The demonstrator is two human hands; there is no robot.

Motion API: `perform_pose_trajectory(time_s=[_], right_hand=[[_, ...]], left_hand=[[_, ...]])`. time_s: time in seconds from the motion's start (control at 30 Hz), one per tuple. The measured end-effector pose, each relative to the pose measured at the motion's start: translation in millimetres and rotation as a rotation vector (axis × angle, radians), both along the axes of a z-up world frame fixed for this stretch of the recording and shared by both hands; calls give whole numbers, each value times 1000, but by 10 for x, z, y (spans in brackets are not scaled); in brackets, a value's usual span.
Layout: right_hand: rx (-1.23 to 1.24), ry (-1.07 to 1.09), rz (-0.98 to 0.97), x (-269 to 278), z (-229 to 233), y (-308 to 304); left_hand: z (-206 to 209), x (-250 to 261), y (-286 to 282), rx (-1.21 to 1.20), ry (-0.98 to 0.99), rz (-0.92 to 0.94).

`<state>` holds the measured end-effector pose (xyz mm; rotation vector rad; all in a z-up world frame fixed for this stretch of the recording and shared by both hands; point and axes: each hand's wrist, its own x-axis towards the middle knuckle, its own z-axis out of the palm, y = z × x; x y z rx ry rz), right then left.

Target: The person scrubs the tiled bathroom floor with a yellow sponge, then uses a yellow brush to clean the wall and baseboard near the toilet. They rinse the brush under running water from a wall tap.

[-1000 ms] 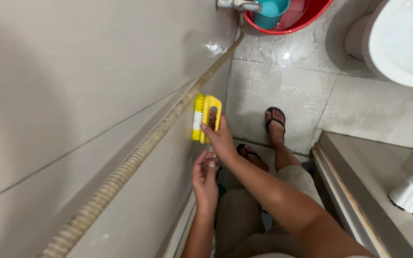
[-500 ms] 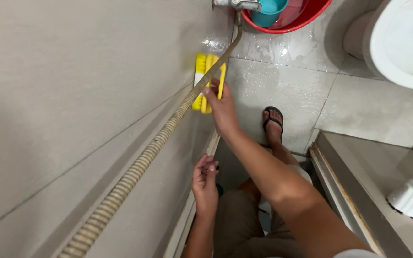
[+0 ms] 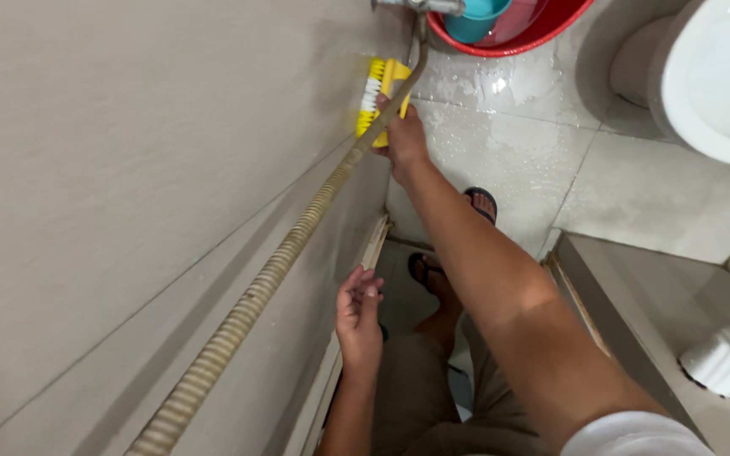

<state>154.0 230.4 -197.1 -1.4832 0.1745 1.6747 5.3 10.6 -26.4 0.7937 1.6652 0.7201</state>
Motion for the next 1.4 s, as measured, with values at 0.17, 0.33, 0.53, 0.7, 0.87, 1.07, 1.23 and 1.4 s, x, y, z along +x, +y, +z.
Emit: perform_pose_trajectory(time_s=[0.17, 0.33, 0.53, 0.7, 0.87, 1.07, 1.23, 1.4], right_hand=[[148, -63, -26, -266, 62, -439], [179, -116, 46, -686, 279, -1126], [160, -121, 64, -512, 236, -869], [93, -77, 74, -269, -92, -470], [-46, 66, 164, 17, -245, -93], [112, 93, 67, -163, 199, -481], [52, 93, 1, -262, 298, -627], [76, 33, -69, -98, -106, -223]], left_hand=[[-22, 149, 31, 2, -30, -1], [-29, 273, 78, -2, -85, 49], [-25, 360, 188, 28, -68, 50], [23, 346, 210, -7, -37, 27], [-32, 394, 453, -5, -61, -8], [2, 363, 482, 23, -23, -80], [-70, 464, 451, -20, -39, -113], [-318, 539, 424, -79, -68, -62]])
